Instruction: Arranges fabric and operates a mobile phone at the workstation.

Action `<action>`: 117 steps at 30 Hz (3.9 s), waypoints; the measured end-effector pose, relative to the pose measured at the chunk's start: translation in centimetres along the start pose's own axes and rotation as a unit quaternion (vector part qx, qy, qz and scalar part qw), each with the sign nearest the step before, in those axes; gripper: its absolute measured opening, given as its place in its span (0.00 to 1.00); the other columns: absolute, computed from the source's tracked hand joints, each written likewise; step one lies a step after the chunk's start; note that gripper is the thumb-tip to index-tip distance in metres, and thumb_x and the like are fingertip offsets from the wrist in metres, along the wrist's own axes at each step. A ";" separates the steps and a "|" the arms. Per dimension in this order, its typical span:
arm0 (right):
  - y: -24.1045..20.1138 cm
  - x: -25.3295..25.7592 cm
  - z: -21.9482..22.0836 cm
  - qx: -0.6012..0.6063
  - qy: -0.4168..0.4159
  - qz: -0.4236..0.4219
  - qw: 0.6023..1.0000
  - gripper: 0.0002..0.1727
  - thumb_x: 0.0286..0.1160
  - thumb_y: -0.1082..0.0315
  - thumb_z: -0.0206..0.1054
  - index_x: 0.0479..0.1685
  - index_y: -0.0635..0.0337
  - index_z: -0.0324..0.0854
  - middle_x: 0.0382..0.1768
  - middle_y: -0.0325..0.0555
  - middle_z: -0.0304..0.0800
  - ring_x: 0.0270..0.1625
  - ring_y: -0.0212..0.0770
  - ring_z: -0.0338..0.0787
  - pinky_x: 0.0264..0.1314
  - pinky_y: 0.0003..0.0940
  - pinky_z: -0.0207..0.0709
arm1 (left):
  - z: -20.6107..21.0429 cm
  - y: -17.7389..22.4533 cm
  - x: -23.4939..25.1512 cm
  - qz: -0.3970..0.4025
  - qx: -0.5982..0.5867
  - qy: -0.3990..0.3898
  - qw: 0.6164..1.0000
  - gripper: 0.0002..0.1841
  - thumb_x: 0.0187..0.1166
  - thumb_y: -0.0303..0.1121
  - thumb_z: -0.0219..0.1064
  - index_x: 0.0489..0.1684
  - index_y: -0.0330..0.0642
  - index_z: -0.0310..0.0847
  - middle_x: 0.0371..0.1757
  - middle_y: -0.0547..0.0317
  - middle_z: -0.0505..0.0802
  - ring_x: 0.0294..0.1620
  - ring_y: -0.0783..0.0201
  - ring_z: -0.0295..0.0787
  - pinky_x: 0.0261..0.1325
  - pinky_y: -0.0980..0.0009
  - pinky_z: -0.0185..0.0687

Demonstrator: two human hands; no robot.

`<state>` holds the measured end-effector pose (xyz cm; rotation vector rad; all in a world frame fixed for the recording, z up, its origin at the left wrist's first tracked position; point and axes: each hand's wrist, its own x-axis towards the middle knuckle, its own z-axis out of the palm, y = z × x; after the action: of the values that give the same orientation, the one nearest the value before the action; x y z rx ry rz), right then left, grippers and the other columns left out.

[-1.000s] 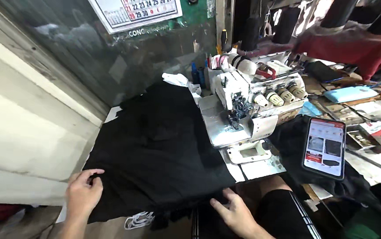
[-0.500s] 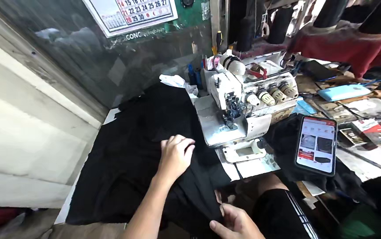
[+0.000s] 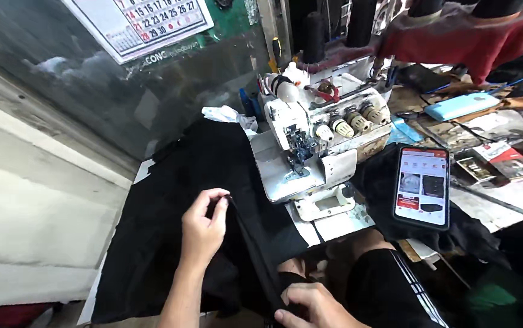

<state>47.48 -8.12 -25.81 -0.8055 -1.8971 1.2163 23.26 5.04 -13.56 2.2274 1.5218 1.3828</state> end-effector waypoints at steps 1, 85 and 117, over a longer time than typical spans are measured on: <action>-0.5 -0.2 0.1 -0.001 0.004 -0.007 1.000 0.16 0.84 0.52 0.68 0.41 0.56 0.90 0.43 0.40 0.94 0.52 0.35 0.92 0.58 0.39 0.86 | -0.6 0.5 0.2 0.010 0.011 0.008 1.000 0.10 0.84 0.30 0.64 0.56 0.43 0.87 0.53 0.64 0.93 0.54 0.71 0.91 0.61 0.68 0.90; -3.6 1.8 -31.2 -0.091 0.443 0.138 0.881 0.29 0.79 0.62 0.69 0.80 0.52 0.71 0.55 0.46 0.92 0.49 0.39 0.93 0.51 0.40 0.88 | 6.5 -6.6 -0.7 0.077 0.208 -0.052 0.974 0.14 0.85 0.37 0.61 0.51 0.38 0.91 0.51 0.45 0.93 0.60 0.44 0.87 0.69 0.49 0.76; -4.1 9.2 -2.6 0.046 0.023 0.080 0.995 0.34 0.82 0.59 0.67 0.88 0.54 0.65 0.69 0.45 0.87 0.50 0.36 0.95 0.48 0.38 0.93 | -1.6 0.4 1.4 0.061 -0.110 -0.005 0.992 0.13 0.74 0.30 0.76 0.55 0.43 0.90 0.47 0.65 0.96 0.45 0.68 0.95 0.51 0.69 0.95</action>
<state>44.21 -0.90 -19.03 -0.9422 -1.7532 1.3591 22.54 5.30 -11.58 2.2167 1.1827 1.4889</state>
